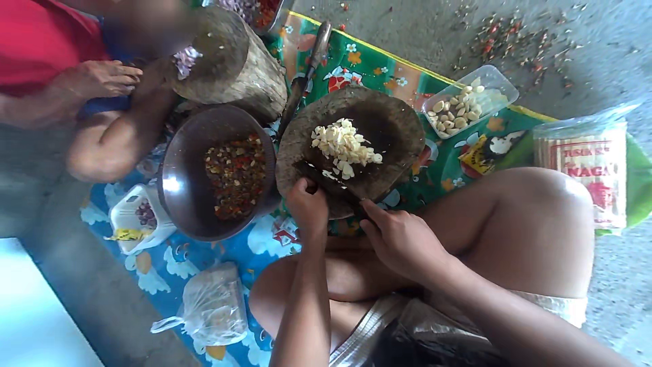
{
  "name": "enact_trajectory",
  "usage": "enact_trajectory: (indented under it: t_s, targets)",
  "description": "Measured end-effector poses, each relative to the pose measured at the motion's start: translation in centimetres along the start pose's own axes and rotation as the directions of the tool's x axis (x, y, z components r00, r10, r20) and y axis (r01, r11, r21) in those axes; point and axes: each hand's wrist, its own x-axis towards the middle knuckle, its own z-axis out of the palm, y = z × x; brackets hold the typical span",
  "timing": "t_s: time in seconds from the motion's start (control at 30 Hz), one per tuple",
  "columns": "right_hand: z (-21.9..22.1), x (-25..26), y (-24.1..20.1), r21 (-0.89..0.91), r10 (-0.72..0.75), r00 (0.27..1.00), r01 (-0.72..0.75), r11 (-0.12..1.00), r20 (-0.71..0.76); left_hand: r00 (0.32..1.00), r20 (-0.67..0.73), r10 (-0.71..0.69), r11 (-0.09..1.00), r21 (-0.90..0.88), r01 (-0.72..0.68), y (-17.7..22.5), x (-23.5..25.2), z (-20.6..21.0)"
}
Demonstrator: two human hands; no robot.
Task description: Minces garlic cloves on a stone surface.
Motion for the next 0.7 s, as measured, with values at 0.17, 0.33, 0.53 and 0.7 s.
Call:
enact_trajectory:
  t_s: [0.17,0.33,0.53,0.7]
  targets:
    - [0.2,-3.8,1.0,0.014,-0.061,0.99,0.063,0.998,-0.125,0.99,-0.053,0.13,0.991,0.053,-0.127,0.1,-0.1,0.0]
    - [0.1,-1.4,0.5,0.008,-0.003,0.999,0.003,1.0,-0.046,0.996,-0.015,0.091,0.995,-0.039,-0.091,0.3,-0.3,-0.2]
    - [-0.6,-0.8,-0.1,0.066,-0.016,0.999,0.019,0.998,-0.039,0.999,-0.049,0.019,0.999,-0.027,-0.021,0.2,0.5,0.4]
    - [0.1,-2.9,1.1,0.085,-0.047,0.994,0.055,0.995,-0.098,0.983,-0.079,0.164,0.985,-0.042,-0.167,-0.7,-0.2,0.6]
